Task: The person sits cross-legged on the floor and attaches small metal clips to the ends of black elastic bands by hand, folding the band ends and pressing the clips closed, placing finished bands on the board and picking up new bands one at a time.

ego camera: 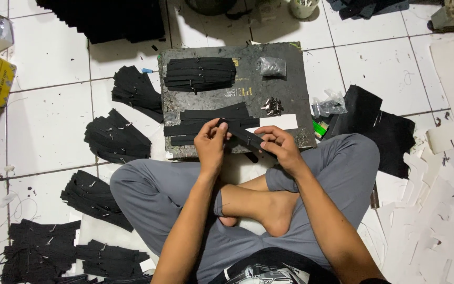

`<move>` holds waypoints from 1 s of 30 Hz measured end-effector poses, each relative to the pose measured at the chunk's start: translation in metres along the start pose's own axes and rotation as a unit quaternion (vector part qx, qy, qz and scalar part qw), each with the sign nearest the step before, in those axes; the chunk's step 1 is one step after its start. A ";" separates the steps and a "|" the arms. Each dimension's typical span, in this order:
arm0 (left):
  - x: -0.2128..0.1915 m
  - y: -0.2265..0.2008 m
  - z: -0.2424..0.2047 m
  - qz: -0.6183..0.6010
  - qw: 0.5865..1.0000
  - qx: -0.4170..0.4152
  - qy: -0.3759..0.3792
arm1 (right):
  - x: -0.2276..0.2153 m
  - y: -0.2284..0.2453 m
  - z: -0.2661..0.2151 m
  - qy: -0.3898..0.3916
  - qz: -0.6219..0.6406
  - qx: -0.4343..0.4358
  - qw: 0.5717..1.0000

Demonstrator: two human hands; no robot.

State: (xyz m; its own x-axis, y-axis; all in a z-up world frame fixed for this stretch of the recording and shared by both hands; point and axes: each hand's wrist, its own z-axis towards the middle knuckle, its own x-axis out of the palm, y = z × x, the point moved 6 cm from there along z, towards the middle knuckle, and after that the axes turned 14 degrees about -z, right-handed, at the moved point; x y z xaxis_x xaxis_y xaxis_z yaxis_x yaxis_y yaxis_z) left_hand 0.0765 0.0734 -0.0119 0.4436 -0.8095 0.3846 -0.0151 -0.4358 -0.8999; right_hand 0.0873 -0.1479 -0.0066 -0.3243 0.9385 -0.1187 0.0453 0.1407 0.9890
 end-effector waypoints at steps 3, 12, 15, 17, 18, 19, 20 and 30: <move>-0.002 -0.012 0.001 -0.003 1.000 0.020 -0.011 | 0.006 0.014 -0.008 0.001 0.028 0.003 1.000; -0.030 -0.019 0.018 -0.004 0.994 0.101 -0.033 | -0.010 0.023 -0.006 -0.063 -0.075 0.009 0.995; -0.034 -0.035 0.018 0.042 0.988 0.137 -0.063 | -0.014 0.048 -0.001 -0.108 -0.101 0.011 0.989; -0.032 -0.045 0.014 0.048 0.986 0.144 -0.071 | -0.015 0.046 0.005 -0.119 -0.103 0.009 0.987; -0.031 -0.052 0.015 0.056 0.984 0.153 -0.078 | -0.016 0.047 0.010 -0.133 -0.104 0.005 0.986; -0.031 -0.056 0.015 0.054 0.983 0.154 -0.079 | -0.013 0.051 0.014 -0.131 -0.105 0.003 0.986; -0.032 -0.061 0.013 0.061 0.981 0.166 -0.082 | -0.011 0.055 0.017 -0.142 -0.112 0.006 0.984; -0.054 -0.078 0.039 0.040 0.971 0.181 -0.150 | 0.013 0.053 0.065 -0.168 -0.131 -0.014 0.977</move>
State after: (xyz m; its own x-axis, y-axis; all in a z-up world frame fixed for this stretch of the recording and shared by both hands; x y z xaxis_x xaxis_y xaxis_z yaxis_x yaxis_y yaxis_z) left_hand 0.0886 0.1663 0.0296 0.6955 -0.6607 0.2823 0.2320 -0.1654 -0.9586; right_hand 0.1469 -0.1076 0.0388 0.0070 0.9223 -0.3863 -0.0244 0.3864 0.9220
